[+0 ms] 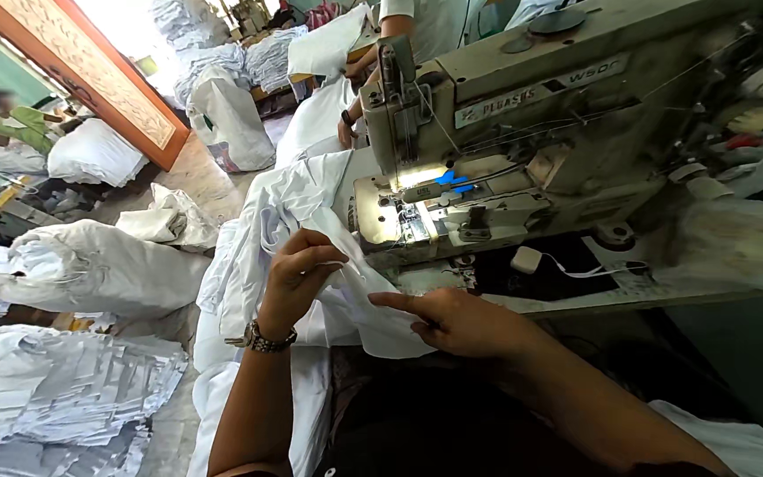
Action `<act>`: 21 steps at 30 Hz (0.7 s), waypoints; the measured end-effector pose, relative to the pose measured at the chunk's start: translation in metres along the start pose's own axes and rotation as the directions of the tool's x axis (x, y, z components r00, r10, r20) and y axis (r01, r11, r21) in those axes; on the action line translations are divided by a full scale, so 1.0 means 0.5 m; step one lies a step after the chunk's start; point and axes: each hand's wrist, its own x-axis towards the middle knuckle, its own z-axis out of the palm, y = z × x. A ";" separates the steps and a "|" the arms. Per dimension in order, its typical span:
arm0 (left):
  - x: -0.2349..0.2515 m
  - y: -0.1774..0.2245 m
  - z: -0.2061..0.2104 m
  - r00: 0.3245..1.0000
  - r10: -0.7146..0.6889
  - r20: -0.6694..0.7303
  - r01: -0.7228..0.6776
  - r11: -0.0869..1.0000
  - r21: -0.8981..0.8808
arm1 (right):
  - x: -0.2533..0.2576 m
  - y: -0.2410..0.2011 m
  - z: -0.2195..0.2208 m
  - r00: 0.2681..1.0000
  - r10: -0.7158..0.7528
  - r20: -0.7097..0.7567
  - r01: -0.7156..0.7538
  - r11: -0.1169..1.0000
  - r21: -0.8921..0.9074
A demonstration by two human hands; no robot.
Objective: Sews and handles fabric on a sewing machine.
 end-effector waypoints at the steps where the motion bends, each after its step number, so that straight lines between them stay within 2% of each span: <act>1: -0.003 0.006 -0.001 1.000 0.010 0.004 -0.010 1.000 -0.023 | 0.006 -0.007 -0.003 0.997 0.021 0.069 -0.023 0.999 0.030; 3: -0.010 0.016 -0.001 0.999 0.034 0.005 -0.033 0.997 -0.073 | 0.019 -0.018 -0.009 0.970 0.100 0.220 -0.119 0.990 0.074; 5: -0.016 0.023 -0.002 0.999 0.048 0.008 -0.047 0.996 -0.076 | 0.025 -0.023 -0.008 0.941 0.172 0.291 -0.204 0.975 0.085; 7: -0.021 0.023 -0.006 1.000 0.023 -0.004 -0.023 0.999 -0.027 | 0.016 -0.017 0.004 0.964 0.208 0.167 -0.228 0.968 0.109; 9: -0.031 0.020 -0.017 0.996 -0.059 -0.063 0.063 0.997 0.054 | -0.006 0.005 0.025 0.979 0.171 -0.110 -0.153 0.975 0.158; 11: -0.040 0.016 -0.025 0.980 -0.151 -0.126 0.165 0.980 0.113 | -0.021 0.022 0.036 0.922 0.135 -0.362 -0.069 0.979 0.190; 12: -0.043 0.014 -0.026 0.973 -0.186 -0.138 0.204 0.971 0.128 | -0.027 0.028 0.038 0.898 0.123 -0.423 -0.049 0.982 0.182; 18: -0.025 0.006 0.002 0.954 -0.265 -0.140 0.286 0.945 0.161 | -0.040 0.038 0.042 0.924 0.125 -0.363 -0.060 0.981 0.185; 21: 0.005 0.003 0.025 0.937 -0.323 -0.133 0.341 0.927 0.155 | -0.040 0.045 0.045 0.937 0.155 -0.312 -0.062 0.956 0.287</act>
